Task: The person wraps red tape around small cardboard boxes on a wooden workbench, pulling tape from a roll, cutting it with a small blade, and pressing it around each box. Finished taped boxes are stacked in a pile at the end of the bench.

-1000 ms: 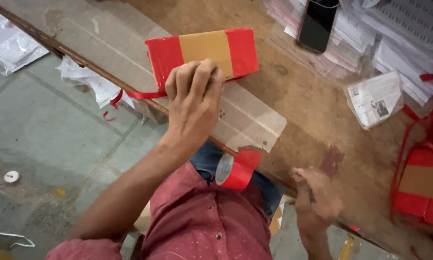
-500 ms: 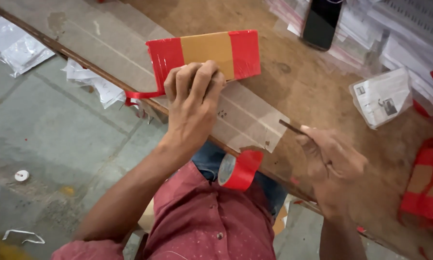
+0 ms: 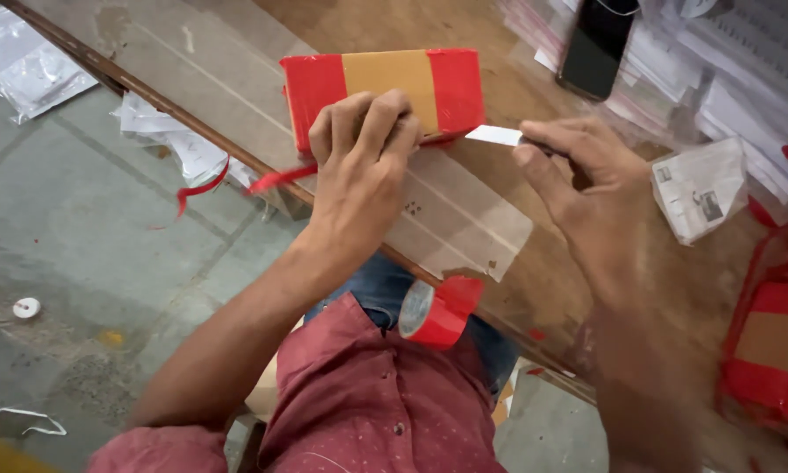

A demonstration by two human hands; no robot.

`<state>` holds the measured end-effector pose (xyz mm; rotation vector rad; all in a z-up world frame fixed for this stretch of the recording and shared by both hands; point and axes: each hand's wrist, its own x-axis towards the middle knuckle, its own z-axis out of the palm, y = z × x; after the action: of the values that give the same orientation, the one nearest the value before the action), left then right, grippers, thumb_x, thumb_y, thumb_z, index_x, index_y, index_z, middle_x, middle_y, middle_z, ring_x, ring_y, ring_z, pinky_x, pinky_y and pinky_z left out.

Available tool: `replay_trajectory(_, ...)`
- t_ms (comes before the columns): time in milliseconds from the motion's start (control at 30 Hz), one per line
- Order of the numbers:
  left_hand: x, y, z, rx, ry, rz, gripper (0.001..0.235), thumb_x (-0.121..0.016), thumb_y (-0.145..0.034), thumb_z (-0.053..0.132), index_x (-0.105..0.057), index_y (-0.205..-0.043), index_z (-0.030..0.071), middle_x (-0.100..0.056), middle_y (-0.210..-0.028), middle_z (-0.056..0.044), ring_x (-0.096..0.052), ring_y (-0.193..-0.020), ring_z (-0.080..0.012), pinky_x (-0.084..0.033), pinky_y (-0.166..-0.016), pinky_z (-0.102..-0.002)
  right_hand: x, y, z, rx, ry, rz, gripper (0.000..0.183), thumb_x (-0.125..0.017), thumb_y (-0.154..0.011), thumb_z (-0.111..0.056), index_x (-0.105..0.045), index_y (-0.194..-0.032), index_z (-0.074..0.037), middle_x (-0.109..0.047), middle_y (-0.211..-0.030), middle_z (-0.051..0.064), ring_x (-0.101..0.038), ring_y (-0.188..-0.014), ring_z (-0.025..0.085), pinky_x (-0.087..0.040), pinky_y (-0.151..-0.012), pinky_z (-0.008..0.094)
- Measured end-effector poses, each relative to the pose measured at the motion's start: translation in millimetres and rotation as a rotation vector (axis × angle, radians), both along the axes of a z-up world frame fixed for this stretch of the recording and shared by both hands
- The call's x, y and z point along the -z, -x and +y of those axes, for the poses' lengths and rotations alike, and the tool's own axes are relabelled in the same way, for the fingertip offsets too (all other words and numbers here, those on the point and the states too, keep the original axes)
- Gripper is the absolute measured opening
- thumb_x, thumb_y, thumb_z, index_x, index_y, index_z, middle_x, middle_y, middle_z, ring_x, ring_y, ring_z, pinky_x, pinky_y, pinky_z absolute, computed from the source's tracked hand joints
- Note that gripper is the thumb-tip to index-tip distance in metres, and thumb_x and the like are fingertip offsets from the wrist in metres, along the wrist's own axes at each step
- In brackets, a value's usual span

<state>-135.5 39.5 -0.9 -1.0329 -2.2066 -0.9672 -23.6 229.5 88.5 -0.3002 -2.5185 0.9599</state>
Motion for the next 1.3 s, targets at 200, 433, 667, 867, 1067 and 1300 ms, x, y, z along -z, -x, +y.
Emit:
replay_trajectory(200, 3.8, 4.1, -1.0, 0.004, -0.004, -0.014, 0.029, -0.067, -0.097, 0.010, -0.067, -0.125, 0.004, -0.053, -0.137, -0.006, -0.048, -0.131, -0.0286, -0.034, -0.114, -0.044, 1.5, 29.0, 11.7, -0.155, 0.187, -0.011, 0.027, -0.080, -0.097, -0.003, -0.076, -0.124, -0.006, -0.067, -0.108, -0.006, -0.045, -0.078, 0.001, -0.034, -0.064, 0.020)
replay_trajectory(433, 3.9, 7.7, -1.4, 0.023, 0.000, -0.032, 0.027, -0.067, -0.096, 0.010, -0.068, -0.123, 0.005, -0.054, -0.138, -0.006, -0.048, -0.133, -0.0280, -0.034, -0.114, -0.045, 1.0, 48.4, 16.1, -0.320, -0.147, 0.069, 0.022, -0.081, -0.096, 0.004, -0.077, -0.114, -0.007, -0.073, -0.107, 0.003, -0.060, -0.102, 0.014, -0.050, -0.088, 0.027)
replay_trajectory(667, 5.3, 8.6, -2.0, 0.029, 0.007, -0.027, 0.031, -0.066, -0.092, 0.008, -0.069, -0.123, 0.005, -0.054, -0.139, -0.006, -0.046, -0.134, -0.0284, -0.034, -0.114, -0.045, 2.8, 58.0, 11.2, -0.343, -0.350, 0.204, 0.022, -0.080, -0.088, 0.012, -0.077, -0.102, -0.004, -0.073, -0.098, 0.005, -0.056, -0.105, 0.024, -0.049, -0.111, 0.041)
replay_trajectory(867, 3.7, 8.0, -2.0, 0.045, -0.024, -0.056, 0.022, -0.068, -0.098, 0.011, -0.068, -0.119, 0.006, -0.054, -0.137, -0.004, -0.047, -0.133, -0.0274, -0.033, -0.115, -0.045, 6.1, 60.8, 8.8, -0.338, -0.389, 0.261, 0.023, -0.080, -0.088, 0.014, -0.077, -0.102, -0.003, -0.071, -0.096, 0.005, -0.053, -0.098, 0.022, -0.045, -0.091, 0.032)
replay_trajectory(1067, 2.5, 7.4, -2.3, 0.026, -0.003, -0.032, 0.021, -0.067, -0.098, 0.010, -0.069, -0.119, 0.007, -0.054, -0.137, -0.004, -0.047, -0.133, -0.0263, -0.032, -0.116, -0.044, 3.9, 58.7, 5.8, -0.352, -0.375, 0.238, 0.024, -0.077, -0.089, 0.017, -0.076, -0.102, -0.003, -0.071, -0.098, 0.003, -0.051, -0.097, 0.020, -0.044, -0.091, 0.032)
replay_trajectory(1300, 3.4, 7.3, -1.5, 0.031, -0.002, -0.039, 0.024, -0.067, -0.096, 0.010, -0.069, -0.119, 0.006, -0.055, -0.138, -0.005, -0.047, -0.133, -0.0272, -0.032, -0.115, -0.045, 9.0, 61.3, -1.5, -0.315, -0.464, 0.284, 0.029, -0.073, -0.082, 0.018, -0.077, -0.099, -0.006, -0.069, -0.094, 0.002, -0.051, -0.096, 0.020, -0.039, -0.089, 0.033)
